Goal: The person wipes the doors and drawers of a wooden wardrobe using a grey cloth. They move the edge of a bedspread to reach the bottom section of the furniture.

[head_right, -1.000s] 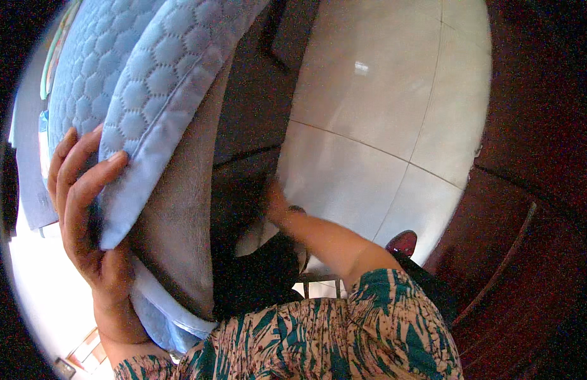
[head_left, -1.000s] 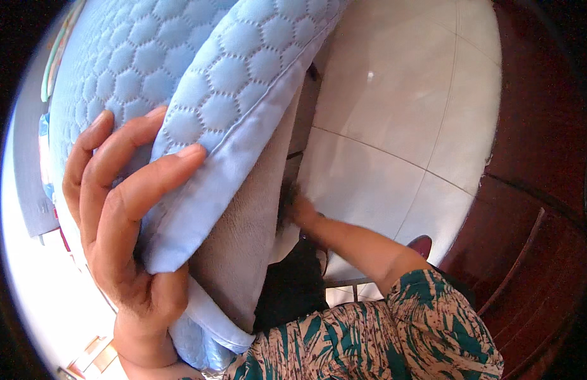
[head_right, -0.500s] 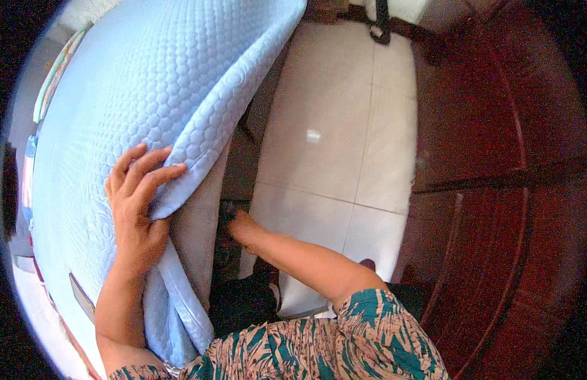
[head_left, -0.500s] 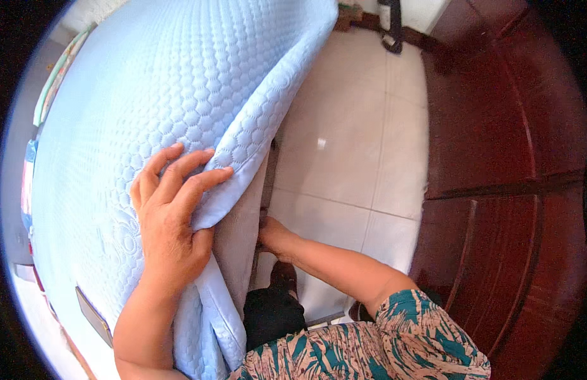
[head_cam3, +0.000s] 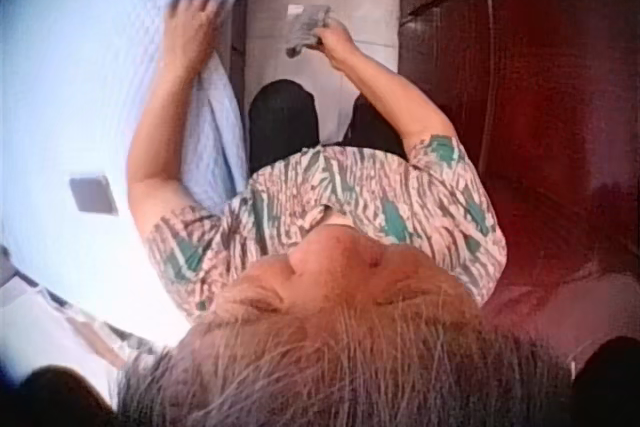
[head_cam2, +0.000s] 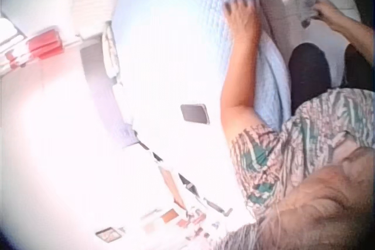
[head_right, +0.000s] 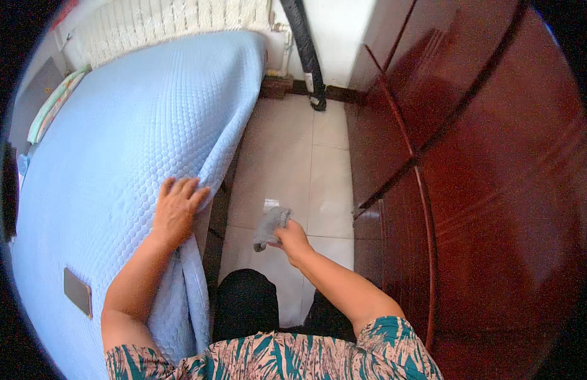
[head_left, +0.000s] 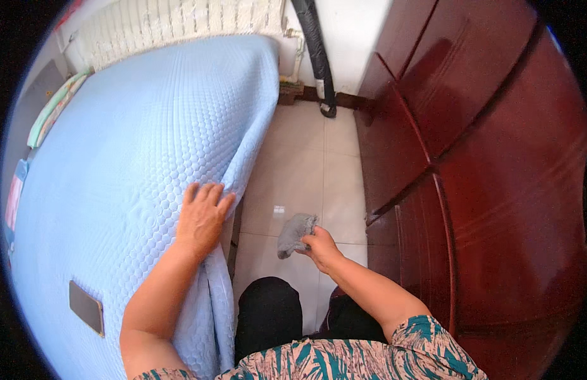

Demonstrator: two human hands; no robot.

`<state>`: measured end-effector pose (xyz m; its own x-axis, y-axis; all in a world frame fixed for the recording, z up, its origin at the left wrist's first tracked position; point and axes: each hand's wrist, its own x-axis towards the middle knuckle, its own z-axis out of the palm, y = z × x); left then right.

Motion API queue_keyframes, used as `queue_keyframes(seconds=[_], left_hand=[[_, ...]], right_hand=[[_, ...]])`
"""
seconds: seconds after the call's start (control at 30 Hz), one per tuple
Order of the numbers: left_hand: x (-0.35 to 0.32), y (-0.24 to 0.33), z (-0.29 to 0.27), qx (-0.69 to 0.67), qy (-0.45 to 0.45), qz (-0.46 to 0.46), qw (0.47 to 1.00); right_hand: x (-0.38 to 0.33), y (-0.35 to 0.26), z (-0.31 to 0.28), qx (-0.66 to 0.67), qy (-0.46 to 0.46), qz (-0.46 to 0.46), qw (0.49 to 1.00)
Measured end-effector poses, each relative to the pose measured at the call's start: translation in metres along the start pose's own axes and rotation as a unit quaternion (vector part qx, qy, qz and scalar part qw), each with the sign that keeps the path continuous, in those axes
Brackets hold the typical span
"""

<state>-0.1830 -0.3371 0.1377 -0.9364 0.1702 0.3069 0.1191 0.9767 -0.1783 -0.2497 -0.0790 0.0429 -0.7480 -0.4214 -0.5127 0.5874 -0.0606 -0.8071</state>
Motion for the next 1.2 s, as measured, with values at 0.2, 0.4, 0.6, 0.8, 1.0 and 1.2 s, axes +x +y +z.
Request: queue_keyframes(seconds=[0.2,0.4,0.6,0.8,1.0,1.2], left_hand=[[-0.007,0.018,0.002,0.004,-0.128,0.053,0.99],[-0.008,0.015,-0.006,-0.083,-0.124,0.03,0.988],[-0.026,0.033,-0.055,-0.314,-0.051,-0.063,0.946],[-0.028,0.022,-0.065,-0.425,-0.031,-0.194,0.884],[-0.025,0.004,-0.081,-0.468,0.001,-0.23,0.853],[-0.038,-0.019,-0.08,-0.554,0.053,-0.303,0.774]], right_hand=[[-0.04,-0.008,-0.032,0.039,-0.005,-0.043,0.998],[-0.034,-0.017,-0.032,0.069,-0.015,-0.077,0.995],[0.023,0.018,-0.036,-0.137,0.062,-0.087,0.985],[0.073,0.026,-0.072,-0.292,0.11,-0.108,0.944],[0.111,0.016,-0.101,-0.295,0.157,-0.141,0.932],[0.106,-0.074,-0.13,-0.459,0.23,-0.206,0.833]])
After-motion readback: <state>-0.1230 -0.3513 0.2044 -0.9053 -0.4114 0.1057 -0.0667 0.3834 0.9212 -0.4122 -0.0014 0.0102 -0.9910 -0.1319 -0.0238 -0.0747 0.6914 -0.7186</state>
